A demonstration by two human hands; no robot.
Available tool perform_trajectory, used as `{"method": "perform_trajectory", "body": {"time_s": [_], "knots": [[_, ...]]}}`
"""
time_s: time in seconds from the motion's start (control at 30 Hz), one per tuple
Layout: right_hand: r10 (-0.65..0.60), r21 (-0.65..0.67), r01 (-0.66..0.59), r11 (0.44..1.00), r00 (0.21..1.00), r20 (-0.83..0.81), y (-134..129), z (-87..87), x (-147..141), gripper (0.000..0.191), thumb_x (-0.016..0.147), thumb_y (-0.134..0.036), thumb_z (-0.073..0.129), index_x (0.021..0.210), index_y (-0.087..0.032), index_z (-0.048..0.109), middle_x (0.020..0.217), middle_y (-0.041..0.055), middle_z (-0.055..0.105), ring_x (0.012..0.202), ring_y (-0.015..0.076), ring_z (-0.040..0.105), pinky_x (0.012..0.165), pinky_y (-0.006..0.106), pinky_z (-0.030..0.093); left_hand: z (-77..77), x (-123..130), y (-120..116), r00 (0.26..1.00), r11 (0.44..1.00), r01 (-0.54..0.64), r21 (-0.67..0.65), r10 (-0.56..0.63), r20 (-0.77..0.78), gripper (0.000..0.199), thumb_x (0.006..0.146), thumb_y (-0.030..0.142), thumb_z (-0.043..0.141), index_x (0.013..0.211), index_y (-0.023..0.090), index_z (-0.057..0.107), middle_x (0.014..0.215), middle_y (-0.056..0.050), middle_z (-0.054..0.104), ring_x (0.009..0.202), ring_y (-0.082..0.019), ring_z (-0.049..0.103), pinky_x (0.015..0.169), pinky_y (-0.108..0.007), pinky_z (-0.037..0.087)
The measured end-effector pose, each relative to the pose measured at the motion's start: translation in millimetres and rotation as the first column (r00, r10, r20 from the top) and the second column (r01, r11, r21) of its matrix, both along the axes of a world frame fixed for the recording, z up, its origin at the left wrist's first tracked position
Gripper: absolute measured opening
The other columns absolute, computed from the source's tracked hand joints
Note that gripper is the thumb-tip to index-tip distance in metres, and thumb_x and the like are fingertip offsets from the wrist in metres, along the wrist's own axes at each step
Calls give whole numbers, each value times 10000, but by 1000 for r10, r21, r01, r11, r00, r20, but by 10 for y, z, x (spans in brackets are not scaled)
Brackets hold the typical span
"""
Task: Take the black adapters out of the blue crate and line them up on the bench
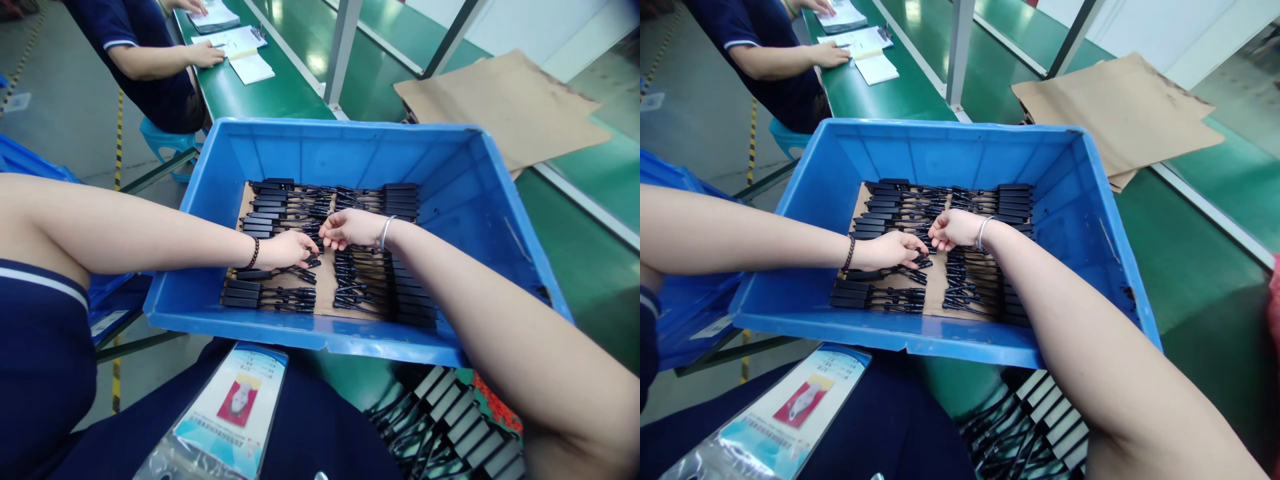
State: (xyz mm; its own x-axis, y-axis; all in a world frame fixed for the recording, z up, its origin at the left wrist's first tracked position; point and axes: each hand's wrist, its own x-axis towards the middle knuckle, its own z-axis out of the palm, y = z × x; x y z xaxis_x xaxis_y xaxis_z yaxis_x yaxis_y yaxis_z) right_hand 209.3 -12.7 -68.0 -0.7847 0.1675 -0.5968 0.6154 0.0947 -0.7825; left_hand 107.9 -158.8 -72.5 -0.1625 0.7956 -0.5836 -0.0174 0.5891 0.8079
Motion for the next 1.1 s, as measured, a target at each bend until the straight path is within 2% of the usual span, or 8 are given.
{"method": "perform_trajectory", "body": {"time_s": [0.13, 0.23, 0.37, 0.57, 0.7, 0.9, 1.1], "knots": [[30, 59, -28, 998, 999, -27, -37, -21, -13, 108, 876, -144, 482, 771, -131, 506, 609, 0, 582, 479, 50, 501, 444, 153, 400, -6, 1, 2, 997, 999, -14, -34, 11, -73, 111, 747, 11, 536, 793, 112, 541, 667, 4, 536, 598, -89, 568, 660, -275, 545], [63, 82, -60, 995, 998, -29, -66, -42, -14, 104, 853, -122, 505, 756, -121, 543, 644, 0, 576, 505, 41, 489, 473, 145, 402, -11, -18, 1, 993, 997, 58, -59, -64, -97, 72, 775, 73, 531, 813, 133, 522, 675, 1, 546, 570, -94, 555, 555, -256, 534], [23, 34, -23, 999, 1000, -13, -85, -35, -16, 117, 829, -67, 497, 753, -112, 574, 664, 0, 568, 544, 46, 491, 532, 153, 420, -29, -47, 11, 976, 995, 89, -46, -96, -194, 86, 779, 120, 540, 855, 157, 523, 667, -1, 542, 573, -103, 540, 468, -216, 502], [-14, -66, 13, 998, 1000, -17, -82, -59, -14, 128, 818, -8, 474, 857, -113, 538, 687, -1, 560, 557, 43, 510, 568, 152, 455, -44, -48, 42, 984, 999, 6, -39, -13, -180, 114, 771, 94, 552, 838, 145, 475, 673, -16, 555, 565, -130, 588, 487, -257, 522], [12, -33, -13, 999, 1000, -27, -115, -88, -17, 66, 852, -80, 470, 804, -119, 494, 712, 18, 563, 583, 48, 524, 580, 152, 469, -37, -40, 45, 980, 1000, 26, 13, -23, -198, 93, 784, 88, 547, 805, 144, 476, 642, -7, 564, 531, -119, 593, 497, -238, 511], [101, 100, -91, 991, 990, -103, -169, -103, -18, 100, 871, -188, 480, 783, -140, 477, 689, -25, 526, 536, 31, 450, 516, 136, 391, -45, -41, 39, 968, 999, 38, 18, -32, -251, 54, 791, 102, 537, 782, 139, 498, 649, -12, 582, 505, -102, 584, 476, -195, 470], [58, 25, -57, 998, 995, -78, -139, -115, -19, 30, 833, -95, 509, 821, -122, 513, 688, -9, 558, 566, 39, 498, 559, 144, 434, -35, -34, 53, 957, 999, 24, -24, -29, -289, 43, 784, 131, 552, 762, 133, 514, 682, -28, 589, 523, -104, 590, 439, -160, 412]]}}
